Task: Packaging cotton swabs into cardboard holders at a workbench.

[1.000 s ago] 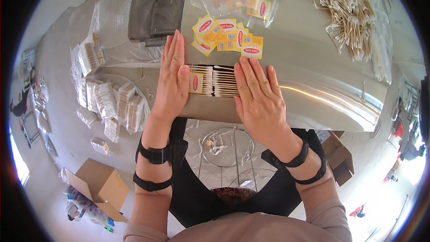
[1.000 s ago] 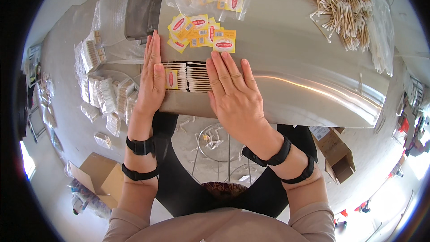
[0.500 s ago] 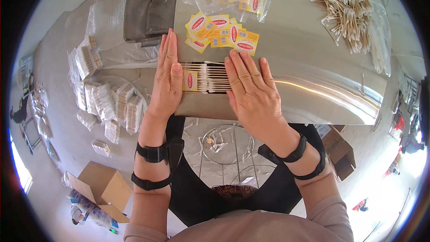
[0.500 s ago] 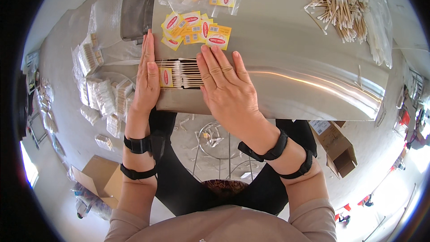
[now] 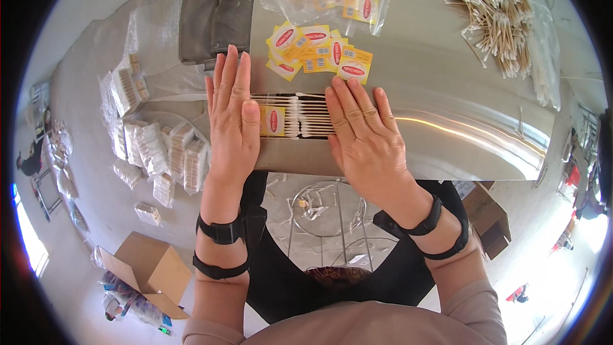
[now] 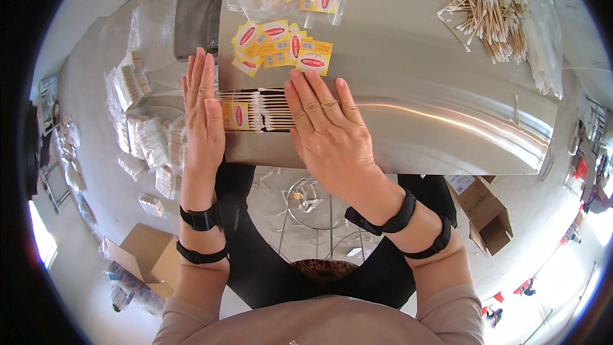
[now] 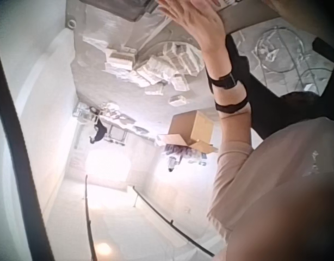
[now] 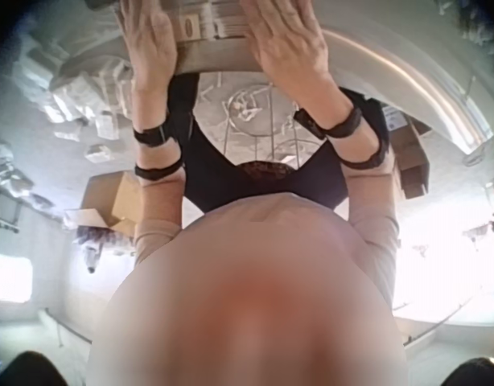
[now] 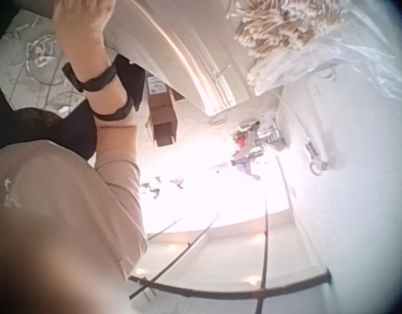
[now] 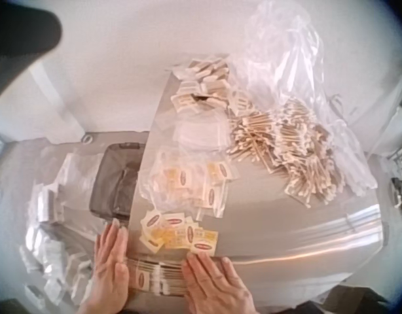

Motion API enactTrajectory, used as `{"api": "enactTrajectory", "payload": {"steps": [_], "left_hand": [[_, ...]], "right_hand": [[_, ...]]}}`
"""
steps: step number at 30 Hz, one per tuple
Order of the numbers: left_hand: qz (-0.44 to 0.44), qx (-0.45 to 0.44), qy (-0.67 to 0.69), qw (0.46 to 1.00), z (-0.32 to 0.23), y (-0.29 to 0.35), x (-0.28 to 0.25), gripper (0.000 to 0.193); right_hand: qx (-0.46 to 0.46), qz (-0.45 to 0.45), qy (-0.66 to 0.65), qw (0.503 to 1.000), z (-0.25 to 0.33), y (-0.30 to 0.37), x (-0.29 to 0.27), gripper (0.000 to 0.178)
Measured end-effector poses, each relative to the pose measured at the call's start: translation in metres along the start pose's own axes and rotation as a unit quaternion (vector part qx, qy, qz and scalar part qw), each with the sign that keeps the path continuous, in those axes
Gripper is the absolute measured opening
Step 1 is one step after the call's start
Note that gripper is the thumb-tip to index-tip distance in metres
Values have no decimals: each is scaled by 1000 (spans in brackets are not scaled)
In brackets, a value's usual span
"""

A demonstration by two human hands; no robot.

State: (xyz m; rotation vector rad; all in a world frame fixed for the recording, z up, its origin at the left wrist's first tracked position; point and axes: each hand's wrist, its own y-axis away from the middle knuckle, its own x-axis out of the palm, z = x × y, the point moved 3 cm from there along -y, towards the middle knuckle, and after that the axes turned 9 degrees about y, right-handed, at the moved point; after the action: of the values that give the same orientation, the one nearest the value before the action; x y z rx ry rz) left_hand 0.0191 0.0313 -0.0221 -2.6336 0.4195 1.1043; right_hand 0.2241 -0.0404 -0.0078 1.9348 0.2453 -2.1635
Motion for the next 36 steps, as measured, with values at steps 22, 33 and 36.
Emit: {"api": "enactTrajectory", "payload": {"steps": [22,33,36], "left_hand": [[151,-25,-3,988,-14,1,-31,90],[163,-9,2,987,-10,2,-31,84],[158,-2,9,987,-9,1,-31,81]], "right_hand": [[-24,-13,-47,999,22,3,0,85],[-30,13,13,999,49,-15,7,88],[-27,11,8,1000,52,-15,9,89]]}}
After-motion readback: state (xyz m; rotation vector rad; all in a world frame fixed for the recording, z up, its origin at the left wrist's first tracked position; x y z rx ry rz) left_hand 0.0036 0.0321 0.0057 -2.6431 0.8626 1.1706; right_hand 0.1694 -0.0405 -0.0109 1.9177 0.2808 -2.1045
